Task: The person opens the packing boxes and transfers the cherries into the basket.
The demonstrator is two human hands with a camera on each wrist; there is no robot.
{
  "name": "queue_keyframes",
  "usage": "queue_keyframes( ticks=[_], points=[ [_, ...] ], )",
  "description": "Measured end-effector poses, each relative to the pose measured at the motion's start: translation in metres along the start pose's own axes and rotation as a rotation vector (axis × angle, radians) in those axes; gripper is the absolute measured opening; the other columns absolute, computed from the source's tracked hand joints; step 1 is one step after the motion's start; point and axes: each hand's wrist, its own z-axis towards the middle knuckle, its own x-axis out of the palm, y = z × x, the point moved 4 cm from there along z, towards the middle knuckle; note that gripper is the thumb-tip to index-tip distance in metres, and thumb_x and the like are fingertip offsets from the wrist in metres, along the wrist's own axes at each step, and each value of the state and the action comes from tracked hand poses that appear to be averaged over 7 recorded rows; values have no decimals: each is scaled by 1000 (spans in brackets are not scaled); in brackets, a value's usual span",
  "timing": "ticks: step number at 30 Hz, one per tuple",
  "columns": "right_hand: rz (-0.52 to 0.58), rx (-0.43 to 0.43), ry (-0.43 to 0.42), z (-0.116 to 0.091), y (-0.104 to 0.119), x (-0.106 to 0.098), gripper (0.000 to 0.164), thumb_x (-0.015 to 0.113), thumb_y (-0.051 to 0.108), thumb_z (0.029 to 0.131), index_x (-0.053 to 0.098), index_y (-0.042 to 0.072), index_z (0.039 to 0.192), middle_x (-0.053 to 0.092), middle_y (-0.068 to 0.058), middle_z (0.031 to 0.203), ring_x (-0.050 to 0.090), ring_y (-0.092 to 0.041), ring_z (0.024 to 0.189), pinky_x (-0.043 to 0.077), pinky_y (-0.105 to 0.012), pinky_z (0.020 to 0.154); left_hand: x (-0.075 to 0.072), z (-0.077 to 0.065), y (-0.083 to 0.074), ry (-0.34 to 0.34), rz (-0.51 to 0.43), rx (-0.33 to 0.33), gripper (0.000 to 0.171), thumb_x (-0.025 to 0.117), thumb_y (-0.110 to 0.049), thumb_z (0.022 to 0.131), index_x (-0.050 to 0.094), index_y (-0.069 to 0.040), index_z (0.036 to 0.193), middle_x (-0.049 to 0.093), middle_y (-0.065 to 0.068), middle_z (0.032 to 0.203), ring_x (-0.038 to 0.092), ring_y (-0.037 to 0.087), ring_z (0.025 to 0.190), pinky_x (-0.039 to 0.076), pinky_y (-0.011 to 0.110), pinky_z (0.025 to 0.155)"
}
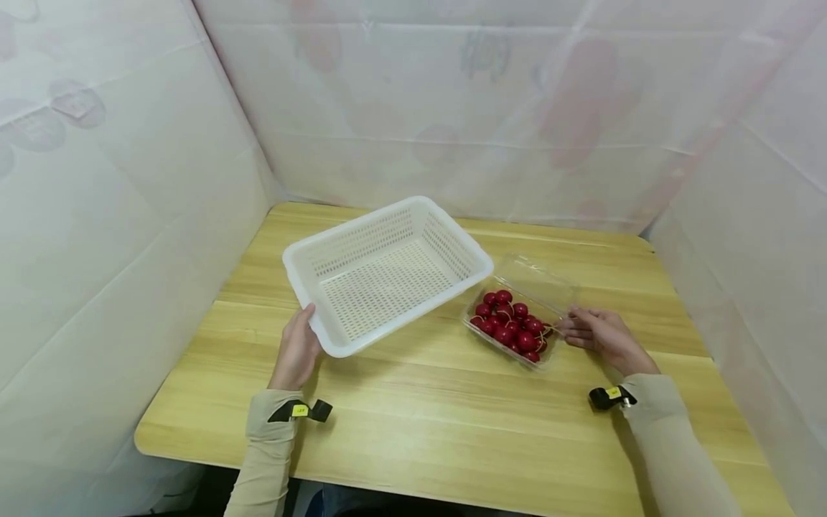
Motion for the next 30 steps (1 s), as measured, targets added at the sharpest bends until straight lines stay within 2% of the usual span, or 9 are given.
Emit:
queue_keyframes(
  ticks=[3, 6, 10, 13, 17, 22, 24, 27, 30],
  points=[
    [-172, -9, -53, -7, 6, -5, 48, 49, 43, 109, 56, -2, 128, 81, 8, 98, 78, -11, 91, 65, -30, 85, 1, 2, 1, 0, 12, -11, 62, 34, -49, 112, 27, -15, 163, 39, 14, 161, 41, 33, 150, 48, 40, 115],
    [-396, -89, -166, -20, 22, -8, 59, 49, 45, 109, 55, -8, 133, 80, 0, 100, 77, -12, 87, 66, -33, 79, 1, 1, 2, -8, 16, -10, 62, 34, -49, 112, 27, -14, 163, 44, 11, 158, 48, 29, 146, 50, 39, 112],
    [-669, -297, -299, -41, 59, 6, 51, 52, 41, 108, 61, -5, 129, 76, -22, 109, 73, -6, 82, 64, -29, 69, 0, -1, -1, -14, 2, 7, 63, 34, -48, 112, 26, -13, 163, 48, 6, 154, 50, 27, 144, 52, 38, 109],
    [-856, -421, -324, -57, 86, 33, 38, 55, 37, 108, 67, 3, 120, 75, -22, 110, 72, -13, 86, 59, -25, 64, -1, -2, -3, -18, 4, 10, 63, 34, -48, 112, 26, -12, 163, 53, 0, 149, 51, 27, 143, 53, 36, 107],
    [-1040, -491, -229, -67, 107, 76, 25, 62, 30, 105, 70, 8, 114, 75, -12, 107, 71, -28, 95, 59, -32, 69, -4, -3, -4, -26, 14, 14, 63, 34, -49, 112, 27, -12, 163, 57, -4, 144, 55, 24, 140, 54, 37, 105],
    [-1209, -548, -45, -69, 105, 119, 23, 73, 17, 97, 71, 4, 117, 75, -11, 111, 71, -29, 99, 61, -45, 80, -4, -3, -6, -22, 6, 33, 64, 36, -48, 112, 26, -11, 163, 57, -3, 145, 57, 25, 138, 55, 39, 106],
    [-1277, -583, -3, -69, 98, 130, 26, 79, 11, 91, 71, 3, 115, 75, -10, 109, 71, -27, 98, 61, -45, 81, -4, -3, -5, -15, 15, 34, 64, 36, -48, 112, 26, -11, 163, 57, -3, 145, 57, 24, 138, 54, 39, 106],
    [-1367, -640, 33, -69, 88, 140, 30, 86, 6, 82, 73, 5, 109, 75, -6, 102, 71, -22, 92, 61, -39, 76, -3, -3, -4, -7, 26, 18, 65, 35, -49, 112, 25, -12, 164, 58, -6, 143, 58, 23, 137, 55, 39, 105],
    [-1412, -699, 56, -68, 80, 145, 32, 89, 3, 76, 73, 6, 104, 73, -3, 98, 69, -18, 88, 60, -35, 74, -3, -3, -2, -19, 34, 7, 64, 34, -49, 112, 26, -12, 163, 59, -7, 141, 59, 23, 136, 55, 39, 104]
  ],
)
